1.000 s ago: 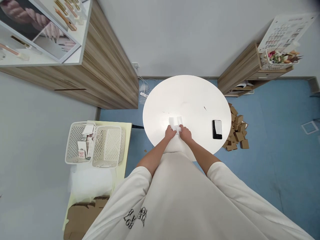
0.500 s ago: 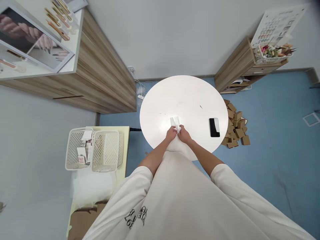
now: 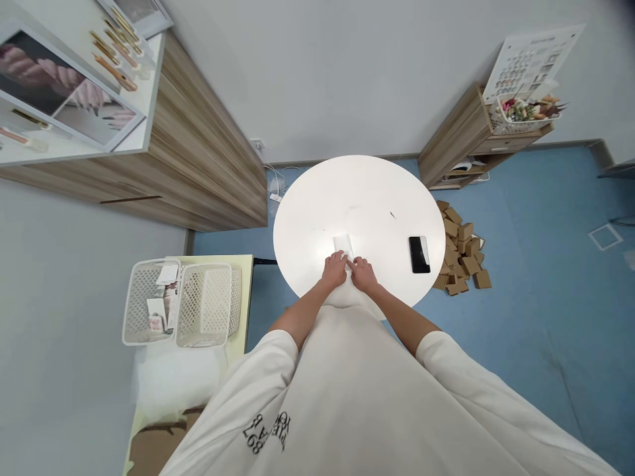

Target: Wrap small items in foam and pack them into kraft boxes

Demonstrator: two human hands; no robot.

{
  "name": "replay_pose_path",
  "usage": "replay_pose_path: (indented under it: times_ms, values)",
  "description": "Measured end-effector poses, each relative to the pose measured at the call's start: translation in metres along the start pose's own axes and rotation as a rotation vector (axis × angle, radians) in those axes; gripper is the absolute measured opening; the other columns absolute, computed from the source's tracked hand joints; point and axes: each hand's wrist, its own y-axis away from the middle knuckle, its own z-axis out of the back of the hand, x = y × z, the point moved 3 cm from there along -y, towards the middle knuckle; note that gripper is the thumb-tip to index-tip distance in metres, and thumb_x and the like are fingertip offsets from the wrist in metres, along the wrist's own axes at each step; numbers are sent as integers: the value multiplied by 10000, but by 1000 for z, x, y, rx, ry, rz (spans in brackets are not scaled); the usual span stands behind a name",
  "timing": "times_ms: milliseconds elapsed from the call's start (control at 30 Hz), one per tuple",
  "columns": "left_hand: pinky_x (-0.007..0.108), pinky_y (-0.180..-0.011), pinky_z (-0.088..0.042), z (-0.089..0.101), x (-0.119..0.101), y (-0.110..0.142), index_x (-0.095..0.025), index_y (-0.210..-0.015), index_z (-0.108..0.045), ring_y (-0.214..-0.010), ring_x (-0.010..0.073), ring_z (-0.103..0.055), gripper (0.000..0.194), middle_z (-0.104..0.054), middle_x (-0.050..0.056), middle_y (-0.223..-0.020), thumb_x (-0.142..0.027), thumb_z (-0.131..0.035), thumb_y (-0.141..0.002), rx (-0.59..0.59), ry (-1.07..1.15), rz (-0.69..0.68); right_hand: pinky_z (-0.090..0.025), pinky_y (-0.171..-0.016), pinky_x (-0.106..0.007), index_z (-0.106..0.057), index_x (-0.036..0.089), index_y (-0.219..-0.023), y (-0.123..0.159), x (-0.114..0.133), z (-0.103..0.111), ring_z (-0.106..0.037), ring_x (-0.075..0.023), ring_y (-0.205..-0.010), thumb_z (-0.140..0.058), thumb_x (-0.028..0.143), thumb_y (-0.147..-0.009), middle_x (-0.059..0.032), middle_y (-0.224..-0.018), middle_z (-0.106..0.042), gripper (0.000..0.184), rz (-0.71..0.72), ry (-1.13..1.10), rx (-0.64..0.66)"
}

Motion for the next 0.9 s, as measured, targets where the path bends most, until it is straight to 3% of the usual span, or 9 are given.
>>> replay_pose_path:
  times_ms: [100,233,467,667,800,900]
  values:
    - [481,-1212,-184,-1,0,4,-206,-1501,-379,-1523,298,-223,739,-277,132,-1644,-49,-540,-798,30,-90,-99,-347,-1054,-437,-374,261,-1560,3,0,-1,-376,-321,-1318,-496,107,-882,-144,-1549,-352,706,25,41,-32]
    - [479,-1200,-182,-3,3,-5,-224,-1476,-369,-1518,291,-238,709,-297,138,-1633,-49,-541,-811,36,-99,-92,-355,-1058,-431,-302,229,-1592,3,-1,-6,-373,-313,-1343,-475,85,-873,-142,-1621,-269,754,38,36,21]
    - [457,-1152,-223,-1,4,-23,-219,-1311,-471,-1401,320,-392,605,-514,159,-1403,-81,-650,-750,97,-16,-62,-368,-1034,-407,-388,242,-1519,-5,-4,-3,-438,-297,-1257,-478,80,-875,-120,-1559,-359,671,27,10,10]
    - [448,-1167,-207,3,6,4,-216,-1246,-512,-1320,336,-491,570,-596,151,-1286,-159,-708,-714,166,69,-23,-356,-990,-409,-525,209,-1364,2,4,-6,-476,-304,-1147,-478,119,-911,-148,-1334,-522,464,81,71,11]
    - [448,-1202,-164,7,12,19,-238,-1238,-551,-1397,311,-439,484,-550,122,-1422,-244,-678,-772,145,108,-69,-383,-942,-370,-565,202,-1309,8,7,-1,-531,-268,-1086,-483,165,-949,-132,-1297,-541,371,162,78,34]
    - [444,-1201,-196,9,19,18,-260,-1286,-558,-1440,286,-398,422,-494,91,-1508,-300,-592,-866,119,172,-12,-414,-885,-329,-566,216,-1323,0,6,12,-574,-233,-1032,-489,244,-995,-115,-1291,-547,338,169,52,81]
